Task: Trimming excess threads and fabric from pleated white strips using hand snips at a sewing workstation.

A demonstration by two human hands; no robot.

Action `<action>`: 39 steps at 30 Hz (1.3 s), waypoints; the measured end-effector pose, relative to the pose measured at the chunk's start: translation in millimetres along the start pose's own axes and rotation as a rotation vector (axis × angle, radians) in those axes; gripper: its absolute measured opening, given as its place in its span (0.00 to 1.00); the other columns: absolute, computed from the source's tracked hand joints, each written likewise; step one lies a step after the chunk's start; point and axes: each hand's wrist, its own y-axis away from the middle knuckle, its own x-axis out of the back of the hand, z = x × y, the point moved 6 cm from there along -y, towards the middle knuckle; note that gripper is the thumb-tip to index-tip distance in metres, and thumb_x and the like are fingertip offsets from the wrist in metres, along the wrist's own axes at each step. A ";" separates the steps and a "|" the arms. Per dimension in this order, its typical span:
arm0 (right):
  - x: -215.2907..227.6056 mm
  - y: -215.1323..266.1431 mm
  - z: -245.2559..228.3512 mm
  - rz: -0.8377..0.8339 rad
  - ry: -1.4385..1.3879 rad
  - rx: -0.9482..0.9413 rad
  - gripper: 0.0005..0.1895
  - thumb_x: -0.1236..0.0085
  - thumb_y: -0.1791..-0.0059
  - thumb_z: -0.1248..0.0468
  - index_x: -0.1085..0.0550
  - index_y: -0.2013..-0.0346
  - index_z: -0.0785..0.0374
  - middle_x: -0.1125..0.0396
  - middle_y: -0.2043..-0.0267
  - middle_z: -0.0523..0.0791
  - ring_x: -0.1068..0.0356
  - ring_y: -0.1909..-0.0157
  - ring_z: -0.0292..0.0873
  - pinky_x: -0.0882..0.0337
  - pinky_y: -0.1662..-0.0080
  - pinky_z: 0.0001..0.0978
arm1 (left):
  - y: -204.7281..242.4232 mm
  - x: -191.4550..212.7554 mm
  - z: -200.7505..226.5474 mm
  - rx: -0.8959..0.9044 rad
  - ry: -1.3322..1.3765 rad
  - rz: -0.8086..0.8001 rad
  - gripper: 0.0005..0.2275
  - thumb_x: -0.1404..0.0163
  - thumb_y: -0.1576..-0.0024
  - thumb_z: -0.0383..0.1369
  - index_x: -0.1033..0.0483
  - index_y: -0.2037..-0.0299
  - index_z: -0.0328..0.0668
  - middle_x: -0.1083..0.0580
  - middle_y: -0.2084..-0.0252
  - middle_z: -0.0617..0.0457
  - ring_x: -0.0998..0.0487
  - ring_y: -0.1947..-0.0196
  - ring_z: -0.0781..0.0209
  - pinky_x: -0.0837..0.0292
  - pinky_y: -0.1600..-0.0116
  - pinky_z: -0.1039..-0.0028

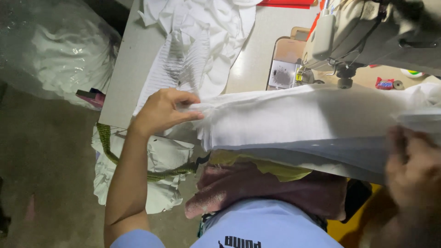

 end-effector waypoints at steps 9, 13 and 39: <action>-79.5 13.0 -191.0 -1.108 -1.456 -0.756 0.19 0.60 0.57 0.50 0.33 0.62 0.61 0.57 0.82 0.43 0.55 0.88 0.38 0.60 0.87 0.23 | 11.2 -1.2 1.7 -0.188 0.353 0.026 0.05 0.43 0.57 0.31 0.24 0.72 0.42 0.25 0.77 0.55 0.30 0.73 0.71 0.32 0.66 0.78; -80.5 11.2 -235.6 -1.221 -1.943 -0.561 0.23 0.62 0.53 0.49 0.37 0.62 0.68 0.51 0.81 0.44 0.51 0.89 0.33 0.51 0.91 0.17 | 14.9 -1.0 5.5 -0.181 0.425 -0.043 0.05 0.46 0.52 0.34 0.23 0.72 0.42 0.27 0.80 0.56 0.34 0.75 0.76 0.34 0.68 0.83; -68.1 -11.9 -73.8 0.290 -1.052 0.292 0.09 0.51 0.59 0.80 0.37 0.66 0.70 0.38 0.72 0.53 0.36 0.68 0.45 0.34 0.63 0.33 | 42.8 -14.6 37.6 -0.302 -0.068 -0.234 0.09 0.45 0.58 0.42 0.22 0.72 0.50 0.26 0.84 0.57 0.29 0.85 0.66 0.37 0.76 0.77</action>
